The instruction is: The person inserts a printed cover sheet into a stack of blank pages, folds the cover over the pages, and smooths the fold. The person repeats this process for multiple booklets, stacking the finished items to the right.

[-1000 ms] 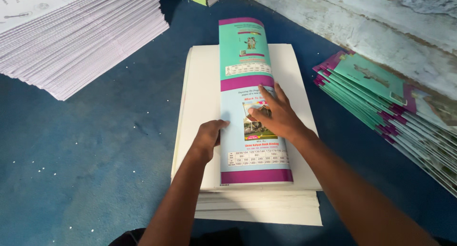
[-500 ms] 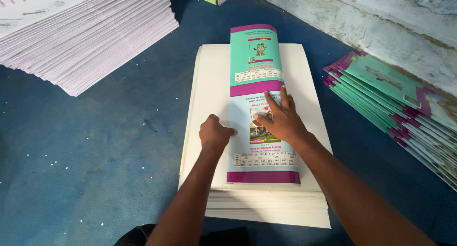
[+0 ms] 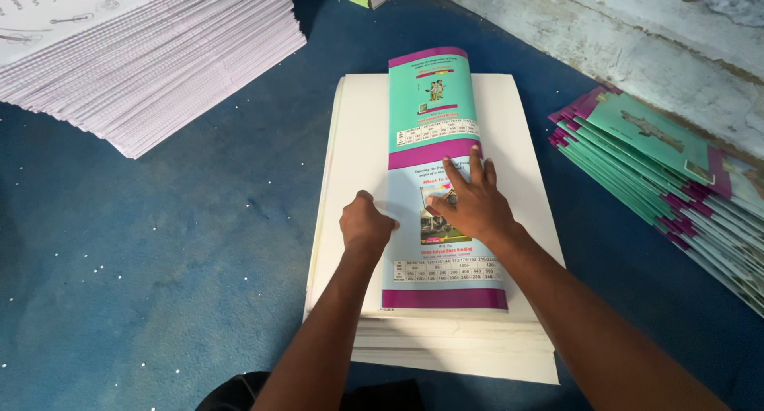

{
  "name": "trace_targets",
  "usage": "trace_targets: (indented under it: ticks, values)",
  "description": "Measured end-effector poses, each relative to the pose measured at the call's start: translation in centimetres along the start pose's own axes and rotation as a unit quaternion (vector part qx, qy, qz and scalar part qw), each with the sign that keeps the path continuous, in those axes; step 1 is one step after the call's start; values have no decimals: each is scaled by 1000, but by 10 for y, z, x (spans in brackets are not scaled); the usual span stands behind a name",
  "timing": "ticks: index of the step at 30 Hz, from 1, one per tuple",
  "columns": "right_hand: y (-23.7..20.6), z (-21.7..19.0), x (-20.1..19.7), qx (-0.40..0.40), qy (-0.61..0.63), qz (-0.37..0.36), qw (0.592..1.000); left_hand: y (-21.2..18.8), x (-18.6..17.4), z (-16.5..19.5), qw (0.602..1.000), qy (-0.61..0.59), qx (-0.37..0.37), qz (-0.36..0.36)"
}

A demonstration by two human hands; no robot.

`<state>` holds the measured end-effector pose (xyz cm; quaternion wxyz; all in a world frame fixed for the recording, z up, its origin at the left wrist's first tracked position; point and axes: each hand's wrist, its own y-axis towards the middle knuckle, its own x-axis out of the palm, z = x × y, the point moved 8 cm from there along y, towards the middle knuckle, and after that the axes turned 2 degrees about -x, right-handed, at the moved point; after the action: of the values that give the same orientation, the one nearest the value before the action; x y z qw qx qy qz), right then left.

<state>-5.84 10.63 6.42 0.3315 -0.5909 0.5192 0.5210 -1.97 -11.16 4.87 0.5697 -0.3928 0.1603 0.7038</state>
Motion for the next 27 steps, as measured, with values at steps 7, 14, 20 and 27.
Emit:
trace_targets:
  ticks: [7,14,20,27]
  values:
    - [0,-5,-1,21,-28,-26,999,-3,-2,0,1000,-12,-10,0]
    - [-1,-7,0,23,-43,-33,998,-8,-6,2,1000,-14,-7,6]
    - [-2,-11,-3,14,-55,-18,998,-10,-6,2,1000,-29,-9,4]
    - [-3,-15,-5,18,-72,-19,997,-7,3,11,997,11,79,-3]
